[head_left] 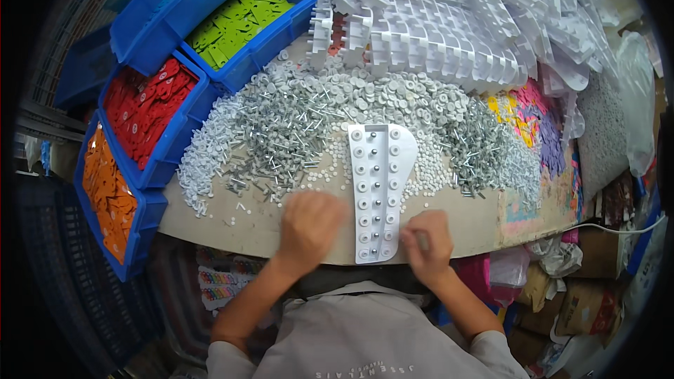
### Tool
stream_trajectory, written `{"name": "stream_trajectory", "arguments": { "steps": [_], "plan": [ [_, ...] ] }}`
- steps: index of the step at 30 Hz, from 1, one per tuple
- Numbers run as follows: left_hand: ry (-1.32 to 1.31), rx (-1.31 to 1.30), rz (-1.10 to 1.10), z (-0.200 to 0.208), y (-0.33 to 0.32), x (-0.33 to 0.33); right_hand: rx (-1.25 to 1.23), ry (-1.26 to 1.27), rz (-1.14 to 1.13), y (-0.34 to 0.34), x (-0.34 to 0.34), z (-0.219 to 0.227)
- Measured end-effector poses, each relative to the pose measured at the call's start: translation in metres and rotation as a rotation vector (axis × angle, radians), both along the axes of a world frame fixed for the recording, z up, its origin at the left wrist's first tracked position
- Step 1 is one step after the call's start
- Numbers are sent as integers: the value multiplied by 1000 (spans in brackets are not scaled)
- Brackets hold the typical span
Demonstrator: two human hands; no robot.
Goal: Assembling a colorful toy percussion instrument by inserting small circular keys into a white plastic frame.
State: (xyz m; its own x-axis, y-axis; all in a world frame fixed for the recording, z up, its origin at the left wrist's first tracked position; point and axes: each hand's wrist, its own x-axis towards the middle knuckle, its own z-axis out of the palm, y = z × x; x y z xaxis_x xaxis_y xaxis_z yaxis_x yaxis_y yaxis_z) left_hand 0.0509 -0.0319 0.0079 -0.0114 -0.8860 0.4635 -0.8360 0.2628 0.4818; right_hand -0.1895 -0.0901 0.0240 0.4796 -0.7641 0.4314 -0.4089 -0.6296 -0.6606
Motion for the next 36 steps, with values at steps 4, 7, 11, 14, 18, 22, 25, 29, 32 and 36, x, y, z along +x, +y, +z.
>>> {"name": "stream_trajectory", "arguments": {
  "steps": [4,7,11,14,18,22,25,29,32,36],
  "plan": [
    [-66,7,146,14,-57,34,41,55,-215,-47,-4,7],
    [-19,-34,101,9,-95,45,-33,311,-177,-81,0,9],
    [-52,-49,-1,-3,-131,45,-72,392,-212,-103,9,6],
    [-103,-13,-21,-7,-140,44,-138,365,-230,-118,16,1],
    [-127,6,-34,-6,-140,48,-161,355,-230,-131,25,-8],
    [-105,43,-62,-7,-137,49,-196,369,-249,-134,29,-19],
    [-107,71,-82,-9,-136,49,-201,404,-291,-132,28,-20],
    [-184,38,-37,-10,-132,46,-199,397,-290,-124,26,-14],
    [-153,36,15,-3,-123,43,-134,289,-239,-101,24,11],
    [-39,-42,51,33,-85,34,475,107,-12,-48,10,47]
  ]
}}
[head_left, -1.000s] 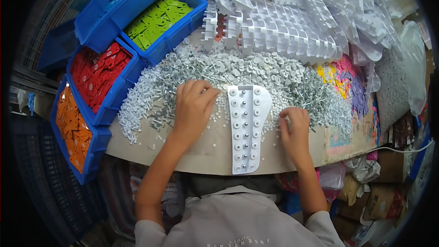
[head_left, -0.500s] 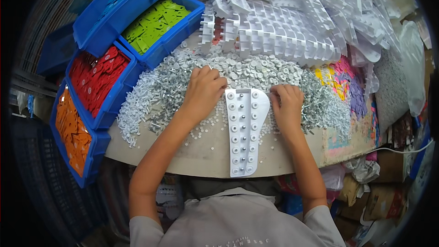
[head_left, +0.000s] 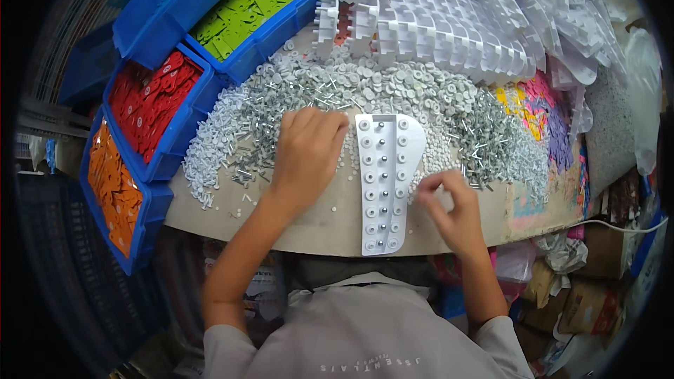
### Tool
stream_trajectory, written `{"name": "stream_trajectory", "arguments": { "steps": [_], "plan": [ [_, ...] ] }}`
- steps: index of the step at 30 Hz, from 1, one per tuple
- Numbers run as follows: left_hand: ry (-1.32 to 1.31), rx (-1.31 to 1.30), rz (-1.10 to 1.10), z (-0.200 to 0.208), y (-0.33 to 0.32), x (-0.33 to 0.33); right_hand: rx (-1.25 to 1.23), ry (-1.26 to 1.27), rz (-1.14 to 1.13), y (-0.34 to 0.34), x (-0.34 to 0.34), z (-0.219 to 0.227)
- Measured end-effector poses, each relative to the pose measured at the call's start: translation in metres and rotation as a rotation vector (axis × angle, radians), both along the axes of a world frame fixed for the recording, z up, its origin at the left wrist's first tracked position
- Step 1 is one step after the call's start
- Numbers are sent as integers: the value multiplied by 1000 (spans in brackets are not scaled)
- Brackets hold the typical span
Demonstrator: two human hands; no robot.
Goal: Assembling a colorful toy percussion instrument by inserting small circular keys into a white plastic frame.
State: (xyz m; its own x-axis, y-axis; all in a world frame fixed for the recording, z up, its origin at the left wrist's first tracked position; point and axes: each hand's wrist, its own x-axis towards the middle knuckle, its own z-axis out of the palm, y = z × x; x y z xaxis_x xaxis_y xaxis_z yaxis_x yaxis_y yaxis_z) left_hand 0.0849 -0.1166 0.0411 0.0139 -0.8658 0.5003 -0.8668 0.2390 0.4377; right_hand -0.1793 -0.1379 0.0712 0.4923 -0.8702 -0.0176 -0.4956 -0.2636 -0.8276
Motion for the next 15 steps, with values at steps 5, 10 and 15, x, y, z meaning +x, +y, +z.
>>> {"name": "stream_trajectory", "arguments": {
  "steps": [5,10,15],
  "plan": [
    [397,179,-211,26,77,-26,148,-9,199,42,-15,-1],
    [619,351,-246,8,114,-55,146,-9,184,60,-14,-14],
    [659,380,-201,-10,127,-66,14,15,133,70,-10,-24]
  ]
}}
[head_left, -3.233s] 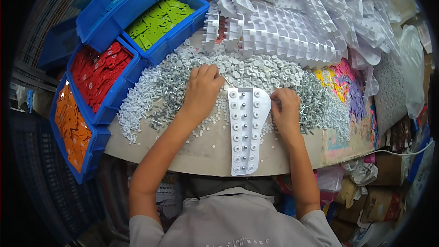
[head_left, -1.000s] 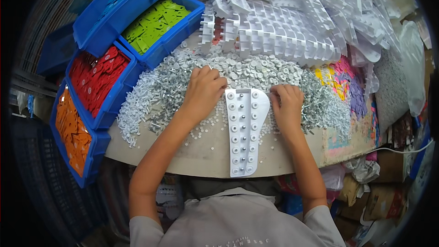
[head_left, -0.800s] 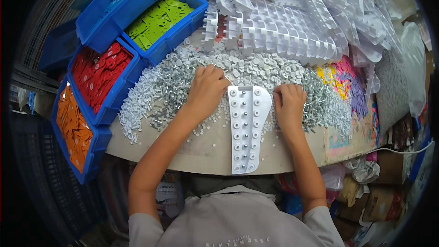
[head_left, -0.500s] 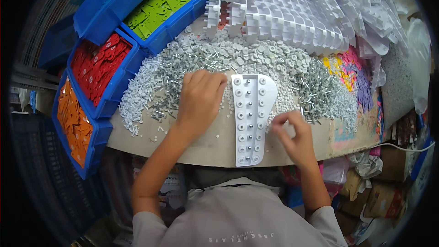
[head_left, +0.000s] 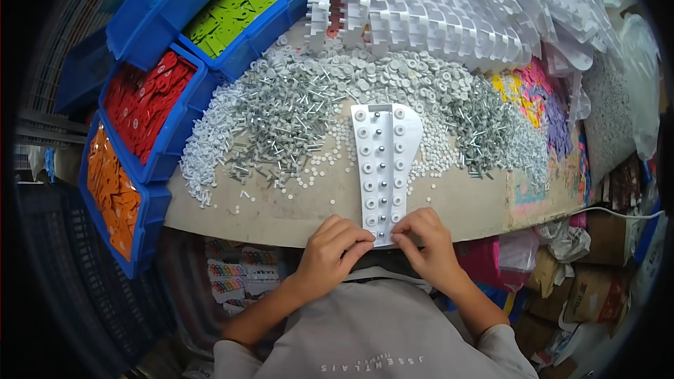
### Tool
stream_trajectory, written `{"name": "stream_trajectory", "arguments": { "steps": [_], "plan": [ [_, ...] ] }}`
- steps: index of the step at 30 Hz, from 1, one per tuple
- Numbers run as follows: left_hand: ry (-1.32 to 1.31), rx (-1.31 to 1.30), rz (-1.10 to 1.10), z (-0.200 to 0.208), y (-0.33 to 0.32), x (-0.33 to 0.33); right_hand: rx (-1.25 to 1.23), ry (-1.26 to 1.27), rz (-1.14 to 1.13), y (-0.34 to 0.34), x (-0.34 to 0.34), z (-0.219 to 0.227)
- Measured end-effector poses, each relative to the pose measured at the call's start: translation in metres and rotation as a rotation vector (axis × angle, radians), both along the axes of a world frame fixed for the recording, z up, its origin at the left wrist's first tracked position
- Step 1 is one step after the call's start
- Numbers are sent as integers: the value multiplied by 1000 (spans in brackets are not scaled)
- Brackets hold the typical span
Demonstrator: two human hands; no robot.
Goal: Assembling a colorful toy percussion instrument by inserting small circular keys into a white plastic frame.
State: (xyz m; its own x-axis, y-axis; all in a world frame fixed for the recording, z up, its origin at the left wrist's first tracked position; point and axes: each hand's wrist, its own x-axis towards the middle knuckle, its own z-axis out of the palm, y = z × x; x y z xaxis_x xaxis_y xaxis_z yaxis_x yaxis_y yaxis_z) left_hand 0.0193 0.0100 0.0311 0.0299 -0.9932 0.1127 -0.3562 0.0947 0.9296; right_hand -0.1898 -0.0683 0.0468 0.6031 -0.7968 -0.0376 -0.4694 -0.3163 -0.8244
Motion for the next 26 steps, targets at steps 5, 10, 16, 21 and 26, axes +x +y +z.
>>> {"name": "stream_trajectory", "arguments": {
  "steps": [5,10,16,21,26],
  "plan": [
    [-105,-106,33,-12,-1,-11,-123,-98,-127,22,2,-29],
    [-232,-176,86,-16,-4,-16,-313,-97,-145,28,2,-36],
    [-393,-435,71,-28,-4,-12,-430,-59,-119,23,2,-38],
    [-362,-427,92,-34,-1,-7,-439,-72,-89,18,5,-43],
    [-235,-461,174,-36,4,-1,-521,-27,-46,11,10,-43]
  ]
}}
